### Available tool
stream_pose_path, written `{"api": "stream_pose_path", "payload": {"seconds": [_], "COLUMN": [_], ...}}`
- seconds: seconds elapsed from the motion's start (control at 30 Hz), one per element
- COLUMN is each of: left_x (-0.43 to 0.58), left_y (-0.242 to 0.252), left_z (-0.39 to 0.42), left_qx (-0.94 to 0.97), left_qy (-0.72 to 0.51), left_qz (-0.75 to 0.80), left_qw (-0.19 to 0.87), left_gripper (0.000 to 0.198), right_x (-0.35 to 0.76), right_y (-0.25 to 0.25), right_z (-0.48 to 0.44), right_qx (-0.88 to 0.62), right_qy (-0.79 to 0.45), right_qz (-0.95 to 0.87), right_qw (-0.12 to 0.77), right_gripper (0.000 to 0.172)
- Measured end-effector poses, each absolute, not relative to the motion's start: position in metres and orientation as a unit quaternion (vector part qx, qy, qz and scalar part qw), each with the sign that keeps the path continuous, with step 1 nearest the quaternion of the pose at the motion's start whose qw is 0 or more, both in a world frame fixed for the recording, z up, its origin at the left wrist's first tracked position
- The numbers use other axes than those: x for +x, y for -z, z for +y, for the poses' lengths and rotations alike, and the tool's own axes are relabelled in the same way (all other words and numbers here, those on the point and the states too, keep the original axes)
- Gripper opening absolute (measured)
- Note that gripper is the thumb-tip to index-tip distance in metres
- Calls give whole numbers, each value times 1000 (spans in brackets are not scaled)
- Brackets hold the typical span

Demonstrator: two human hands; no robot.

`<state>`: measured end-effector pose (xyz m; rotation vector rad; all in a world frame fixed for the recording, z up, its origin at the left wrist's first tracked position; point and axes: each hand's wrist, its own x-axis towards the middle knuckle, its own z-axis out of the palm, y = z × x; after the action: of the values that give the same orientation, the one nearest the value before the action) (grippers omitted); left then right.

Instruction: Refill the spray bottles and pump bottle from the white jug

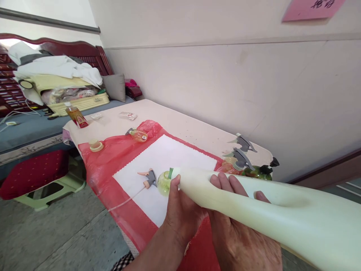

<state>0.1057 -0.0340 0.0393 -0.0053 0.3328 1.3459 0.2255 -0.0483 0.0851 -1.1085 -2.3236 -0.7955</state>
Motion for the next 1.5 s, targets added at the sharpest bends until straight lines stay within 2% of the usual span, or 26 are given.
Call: {"api": "stream_pose_path", "payload": {"seconds": [1.5], "left_x": [106], "left_y": [-38], "left_z": [-35], "left_qx": [5], "left_qy": [-619], "left_qz": [114], "left_qw": [777], "left_gripper": [70], "right_x": [226], "right_y": [-87], "right_z": [-48], "right_qx": [-392], "right_qy": [308], "right_qz": [-840], "right_qw": [217], "right_gripper": [45]}}
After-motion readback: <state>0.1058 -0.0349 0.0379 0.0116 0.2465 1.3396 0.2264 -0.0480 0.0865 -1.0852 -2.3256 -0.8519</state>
